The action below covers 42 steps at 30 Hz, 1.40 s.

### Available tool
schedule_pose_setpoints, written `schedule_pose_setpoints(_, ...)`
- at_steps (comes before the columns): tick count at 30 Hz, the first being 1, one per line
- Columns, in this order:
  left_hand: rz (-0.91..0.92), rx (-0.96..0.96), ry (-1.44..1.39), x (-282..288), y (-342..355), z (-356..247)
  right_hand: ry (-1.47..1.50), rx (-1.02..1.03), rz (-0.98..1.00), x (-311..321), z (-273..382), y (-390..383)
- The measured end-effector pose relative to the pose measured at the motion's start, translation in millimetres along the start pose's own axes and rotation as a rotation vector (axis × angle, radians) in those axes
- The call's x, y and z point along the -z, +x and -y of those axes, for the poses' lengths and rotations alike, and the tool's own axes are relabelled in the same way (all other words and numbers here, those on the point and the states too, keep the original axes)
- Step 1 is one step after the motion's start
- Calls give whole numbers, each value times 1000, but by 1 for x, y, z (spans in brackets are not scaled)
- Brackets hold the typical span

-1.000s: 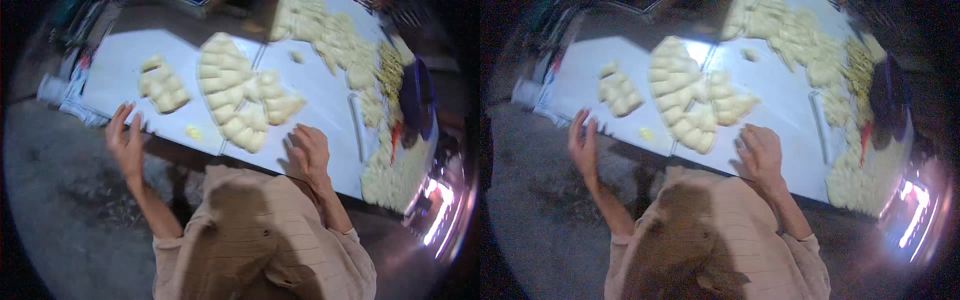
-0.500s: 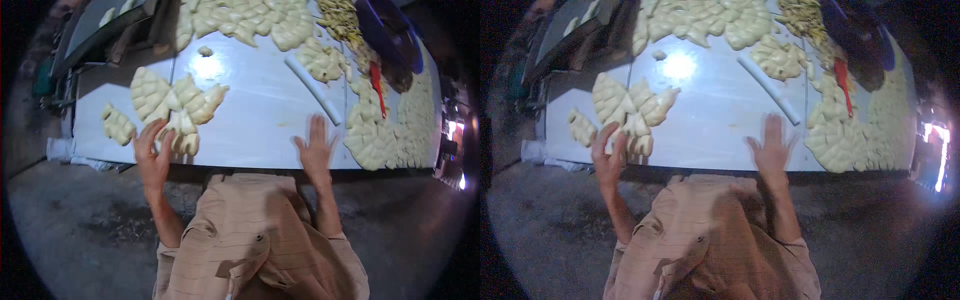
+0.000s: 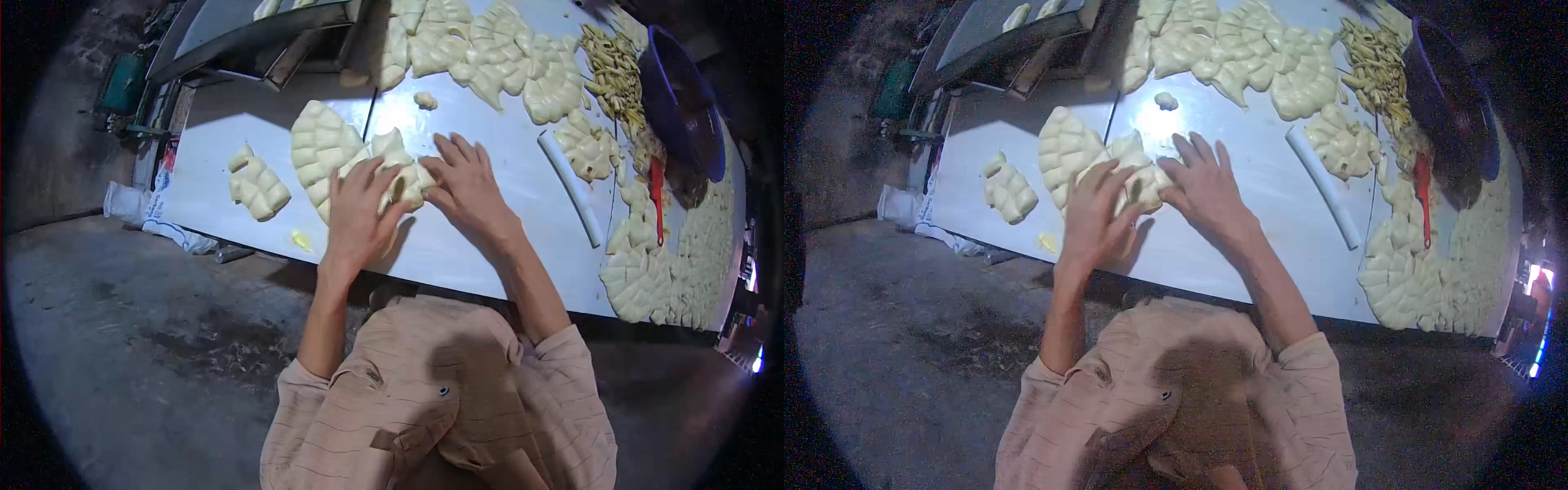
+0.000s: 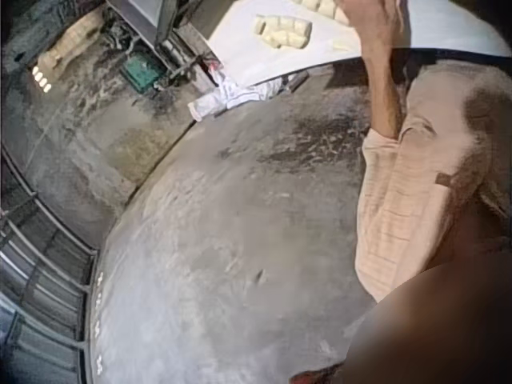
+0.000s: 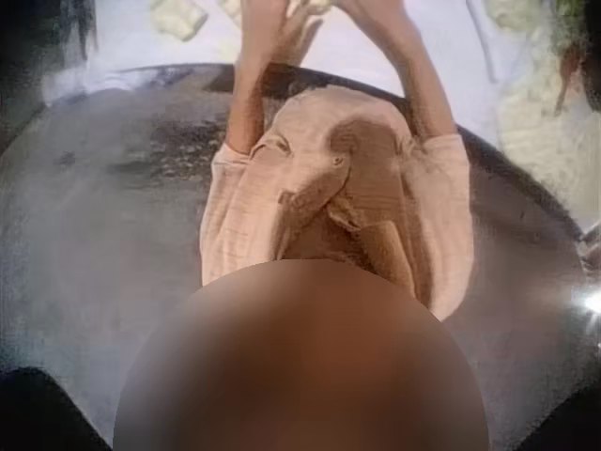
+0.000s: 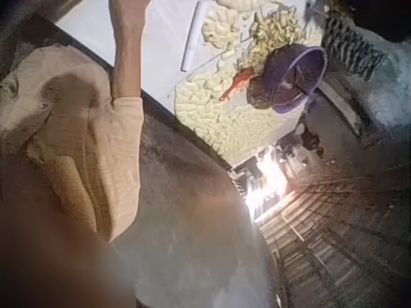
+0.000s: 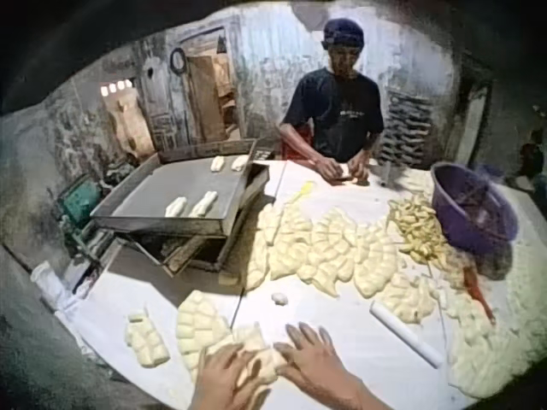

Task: The person prepares dough by flattening it with a rolling pin, spreading a dark filling using a spatula, and rolling the dough into cylinders. The person then places the rolled dough pieces onto a large metal tray.

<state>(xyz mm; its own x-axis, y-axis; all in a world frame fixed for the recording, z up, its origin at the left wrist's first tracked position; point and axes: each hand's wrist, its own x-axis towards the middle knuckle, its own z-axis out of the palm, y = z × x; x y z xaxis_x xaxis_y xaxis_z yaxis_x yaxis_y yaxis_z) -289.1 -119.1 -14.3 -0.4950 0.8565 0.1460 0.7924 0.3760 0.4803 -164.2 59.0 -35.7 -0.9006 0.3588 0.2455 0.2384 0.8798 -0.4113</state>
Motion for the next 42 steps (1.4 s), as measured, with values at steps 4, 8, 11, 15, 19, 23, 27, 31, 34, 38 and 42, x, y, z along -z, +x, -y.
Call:
schedule_pose_setpoints(4,121,-8,51,-12,13,-3,175,234,111,5,-8,16)
schedule_pose_setpoints(8,108,-87,67,-25,18,1,556,-240,282,9,-5,6)
schedule_pose_setpoints(11,98,-81,74,-30,20,7,624,-308,305,32,11,17)
schedule_pose_setpoints(15,109,-87,49,-28,21,6,359,-164,341,25,2,10)
schedule_pose_setpoints(19,92,-115,-13,-32,23,3,645,-329,384,23,-5,3)
schedule_pose_setpoints(23,124,-158,-19,-29,24,-2,1265,-657,214,14,5,-9)
schedule_pose_setpoints(27,114,-161,-3,-27,24,-5,1078,-537,262,14,7,-10)
schedule_pose_setpoints(31,84,-193,22,-37,22,-2,1200,-619,318,7,0,-14)
schedule_pose_setpoints(34,98,-165,81,-37,21,-4,1466,-608,576,37,-7,-22)
schedule_pose_setpoints(38,88,-114,102,-44,17,-5,1599,-215,315,76,-26,-62)
schedule_pose_setpoints(42,58,-119,35,-45,7,-14,1458,-708,232,94,-11,-70)
